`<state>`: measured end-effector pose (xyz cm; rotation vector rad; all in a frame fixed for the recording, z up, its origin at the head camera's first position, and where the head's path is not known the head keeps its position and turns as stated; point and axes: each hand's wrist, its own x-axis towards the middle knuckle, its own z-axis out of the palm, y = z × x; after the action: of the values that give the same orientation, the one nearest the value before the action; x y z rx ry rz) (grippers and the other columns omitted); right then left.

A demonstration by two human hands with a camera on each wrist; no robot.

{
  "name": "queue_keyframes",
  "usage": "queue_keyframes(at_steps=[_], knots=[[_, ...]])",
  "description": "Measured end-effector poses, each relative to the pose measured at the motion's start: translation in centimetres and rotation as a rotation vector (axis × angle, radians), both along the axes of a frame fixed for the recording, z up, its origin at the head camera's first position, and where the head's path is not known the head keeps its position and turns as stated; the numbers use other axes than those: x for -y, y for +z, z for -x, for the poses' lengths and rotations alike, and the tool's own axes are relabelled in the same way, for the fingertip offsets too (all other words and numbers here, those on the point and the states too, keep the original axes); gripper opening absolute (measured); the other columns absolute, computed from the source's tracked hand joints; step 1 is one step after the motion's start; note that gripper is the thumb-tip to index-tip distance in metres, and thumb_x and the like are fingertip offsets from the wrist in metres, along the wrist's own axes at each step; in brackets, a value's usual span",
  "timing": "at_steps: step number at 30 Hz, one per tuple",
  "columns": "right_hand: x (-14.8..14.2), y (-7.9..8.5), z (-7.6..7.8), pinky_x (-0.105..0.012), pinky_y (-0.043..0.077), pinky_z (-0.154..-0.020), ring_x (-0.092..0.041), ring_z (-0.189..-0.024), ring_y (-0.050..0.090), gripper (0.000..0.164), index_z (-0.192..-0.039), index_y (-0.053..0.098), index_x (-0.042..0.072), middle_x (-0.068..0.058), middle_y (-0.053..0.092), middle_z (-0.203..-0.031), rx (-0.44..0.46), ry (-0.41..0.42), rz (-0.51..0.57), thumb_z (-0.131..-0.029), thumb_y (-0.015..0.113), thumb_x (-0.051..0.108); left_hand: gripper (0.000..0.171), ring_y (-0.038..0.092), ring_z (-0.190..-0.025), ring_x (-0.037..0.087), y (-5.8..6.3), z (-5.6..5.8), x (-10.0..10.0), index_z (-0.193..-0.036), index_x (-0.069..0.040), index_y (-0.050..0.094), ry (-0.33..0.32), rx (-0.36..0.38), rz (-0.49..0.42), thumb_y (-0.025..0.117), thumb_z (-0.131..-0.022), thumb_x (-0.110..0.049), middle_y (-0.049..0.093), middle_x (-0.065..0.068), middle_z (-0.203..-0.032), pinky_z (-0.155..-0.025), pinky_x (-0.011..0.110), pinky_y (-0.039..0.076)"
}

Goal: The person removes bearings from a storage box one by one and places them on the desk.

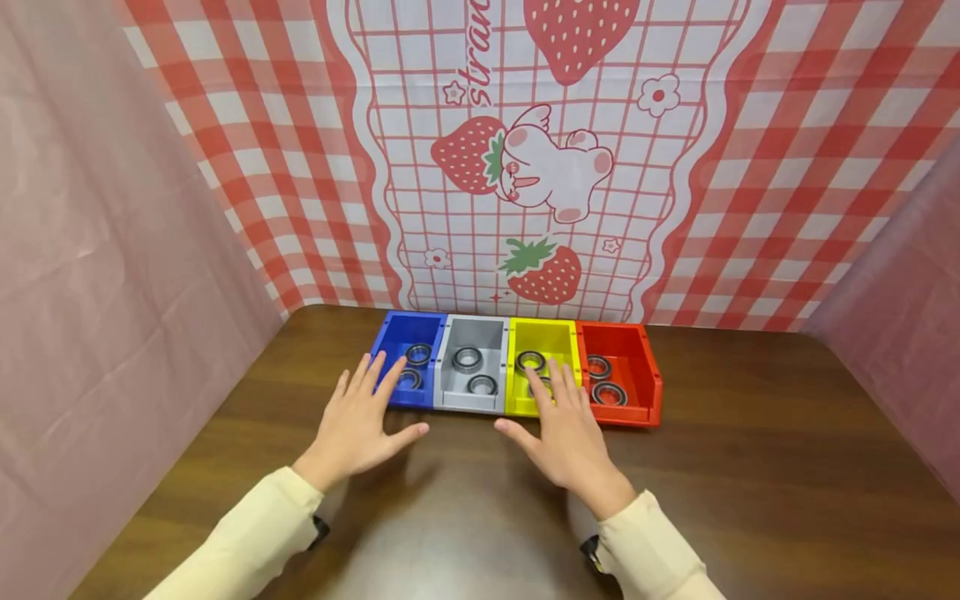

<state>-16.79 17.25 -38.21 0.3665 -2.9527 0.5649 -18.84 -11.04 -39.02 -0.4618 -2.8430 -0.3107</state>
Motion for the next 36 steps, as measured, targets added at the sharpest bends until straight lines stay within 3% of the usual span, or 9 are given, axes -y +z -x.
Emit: queue_keyframes(at_steps=[6,13,22,30,36], knots=[[0.7,0.4,1.0,-0.064,0.018,-0.116,-0.046,-0.147,0.013,0.088,-0.151,0.029,0.012,-0.022,0.02,-0.159,-0.001,0.035,0.019,-0.083,0.066,0.054,0.093,0.024,-0.146,0.041,0.3,0.4,0.3,-0.15,-0.016,0.033,-0.004,-0.011,-0.004,0.058,-0.077,-0.07,0.032,0.02,-0.155,-0.116,0.061,0.023],[2.1,1.5,2.4,-0.062,0.019,-0.116,-0.045,-0.147,0.016,0.083,-0.147,0.036,0.006,-0.023,0.024,-0.157,0.02,0.059,0.053,-0.083,0.068,0.049,0.09,0.027,-0.145,0.041,0.8,1.1,0.6,-0.149,-0.015,0.034,-0.016,0.002,-0.011,0.055,-0.08,-0.069,0.033,0.019,-0.155,-0.116,0.059,0.026],[5.0,2.3,3.8,-0.057,0.033,-0.112,-0.043,-0.143,0.03,0.075,-0.14,0.043,-0.002,-0.026,0.033,-0.153,0.037,0.101,0.094,-0.085,0.07,0.042,0.084,0.038,-0.139,0.041,1.2,2.0,1.1,-0.145,-0.011,0.039,-0.069,0.002,-0.032,0.061,-0.081,-0.061,0.04,0.022,-0.149,-0.113,0.053,0.034],[6.9,2.8,6.2,-0.054,0.035,-0.112,-0.043,-0.136,0.041,0.075,-0.141,0.039,-0.008,-0.028,0.041,-0.146,0.098,0.156,0.102,-0.089,0.065,0.04,0.078,0.043,-0.135,0.041,2.4,3.2,1.4,-0.141,-0.007,0.044,-0.121,0.098,-0.038,0.064,-0.082,-0.054,0.043,0.024,-0.146,-0.105,0.054,0.044],[7.9,3.2,8.2,-0.052,0.034,-0.113,-0.042,-0.138,0.039,0.08,-0.144,0.033,-0.007,-0.027,0.038,-0.149,0.186,0.137,0.132,-0.09,0.065,0.041,0.073,0.043,-0.135,0.038,3.1,4.4,2.1,-0.14,-0.006,0.046,-0.194,0.146,0.039,0.067,-0.084,-0.047,0.044,0.022,-0.145,-0.106,0.051,0.044]])
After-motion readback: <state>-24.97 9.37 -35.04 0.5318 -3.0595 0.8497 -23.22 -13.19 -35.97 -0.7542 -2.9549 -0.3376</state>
